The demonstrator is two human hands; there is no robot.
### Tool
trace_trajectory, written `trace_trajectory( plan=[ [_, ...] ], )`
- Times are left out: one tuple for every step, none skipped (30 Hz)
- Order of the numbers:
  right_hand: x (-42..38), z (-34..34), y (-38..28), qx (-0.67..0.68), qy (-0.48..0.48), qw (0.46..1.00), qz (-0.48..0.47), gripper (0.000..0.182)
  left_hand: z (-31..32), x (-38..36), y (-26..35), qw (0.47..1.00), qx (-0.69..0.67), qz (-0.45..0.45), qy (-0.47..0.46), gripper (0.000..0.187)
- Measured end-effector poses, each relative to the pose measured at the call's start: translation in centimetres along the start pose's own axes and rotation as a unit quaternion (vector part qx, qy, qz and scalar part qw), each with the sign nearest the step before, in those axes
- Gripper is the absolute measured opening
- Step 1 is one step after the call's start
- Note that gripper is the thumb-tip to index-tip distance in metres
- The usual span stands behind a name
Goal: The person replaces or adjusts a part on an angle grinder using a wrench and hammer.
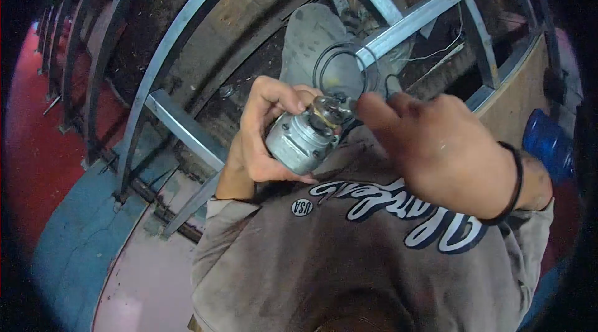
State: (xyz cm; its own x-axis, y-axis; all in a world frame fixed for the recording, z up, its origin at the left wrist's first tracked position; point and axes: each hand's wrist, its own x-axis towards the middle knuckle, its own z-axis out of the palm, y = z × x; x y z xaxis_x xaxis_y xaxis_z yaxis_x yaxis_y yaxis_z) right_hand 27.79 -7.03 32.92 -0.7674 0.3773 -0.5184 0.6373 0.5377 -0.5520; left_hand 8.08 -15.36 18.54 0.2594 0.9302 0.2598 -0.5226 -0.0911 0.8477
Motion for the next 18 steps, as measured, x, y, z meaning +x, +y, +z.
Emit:
trace_trajectory(
  plan=[
    [0.2,-0.3,-0.1,0.024,-0.03,0.999,0.029,0.032,0.2,-0.1,-0.1,1.0,-0.011,0.001,0.008,0.076],
    [0.3,-0.7,-0.1,0.036,-0.028,0.999,0.028,0.032,0.3,-0.3,0.0,1.0,-0.023,0.004,0.015,0.075],
    [0.3,-1.2,-0.1,0.012,-0.055,0.998,0.027,0.033,0.7,-0.4,0.5,0.999,0.002,-0.018,0.044,0.075],
    [0.2,-2.0,-0.3,-0.014,-0.081,0.996,0.028,0.033,0.6,-0.3,0.5,0.999,0.001,-0.024,0.039,0.075],
    [1.7,-3.3,-1.9,-0.077,-0.203,0.963,0.156,0.033,0.5,0.0,0.4,1.0,0.0,-0.011,0.021,0.076],
    [1.2,-3.2,-1.7,-0.072,-0.201,0.964,0.158,0.033,0.4,0.1,0.4,1.0,0.0,0.003,0.005,0.076],
    [1.3,-3.4,-1.9,-0.141,-0.126,0.978,0.084,0.034,0.6,0.1,0.4,1.0,0.0,0.0,0.001,0.076],
    [1.6,-3.8,-2.3,-0.21,-0.05,0.976,0.008,0.035,0.8,0.0,0.5,0.999,0.017,-0.001,0.027,0.076],
    [2.2,-4.5,-2.1,-0.134,-0.218,0.957,0.134,0.037,0.9,0.0,0.6,0.998,0.034,-0.001,0.055,0.076],
    [2.4,-4.6,-1.7,-0.134,-0.216,0.958,0.133,0.037,0.8,0.2,0.6,0.998,0.035,-0.001,0.054,0.076],
    [2.5,-4.5,-1.4,-0.117,-0.209,0.961,0.141,0.036,0.7,0.4,0.6,0.999,0.022,0.002,0.037,0.076],
    [2.7,-4.6,-1.1,-0.101,-0.202,0.963,0.149,0.035,0.8,0.6,0.5,1.0,0.01,0.008,0.021,0.076],
    [3.2,-5.2,-1.0,-0.103,-0.2,0.963,0.149,0.035,1.0,0.7,0.7,1.0,0.011,0.01,0.02,0.076],
    [3.7,-6.0,-1.1,-0.124,-0.247,0.95,0.144,0.029,1.4,0.7,1.0,0.999,0.005,-0.016,0.033,0.076],
    [4.2,-6.8,-1.3,-0.145,-0.292,0.935,0.14,0.023,1.5,0.8,1.1,0.998,-0.002,-0.042,0.045,0.076],
    [4.5,-7.3,-1.3,-0.148,-0.289,0.935,0.142,0.023,1.3,1.1,1.1,0.998,0.0,-0.039,0.043,0.076],
    [4.7,-7.8,-1.3,-0.169,-0.293,0.934,0.115,0.023,0.8,1.4,1.0,0.999,0.024,-0.03,0.004,0.076],
    [4.9,-8.2,-1.3,-0.19,-0.298,0.931,0.088,0.024,0.5,1.6,1.0,0.998,0.047,-0.022,-0.034,0.075]
  ],
)
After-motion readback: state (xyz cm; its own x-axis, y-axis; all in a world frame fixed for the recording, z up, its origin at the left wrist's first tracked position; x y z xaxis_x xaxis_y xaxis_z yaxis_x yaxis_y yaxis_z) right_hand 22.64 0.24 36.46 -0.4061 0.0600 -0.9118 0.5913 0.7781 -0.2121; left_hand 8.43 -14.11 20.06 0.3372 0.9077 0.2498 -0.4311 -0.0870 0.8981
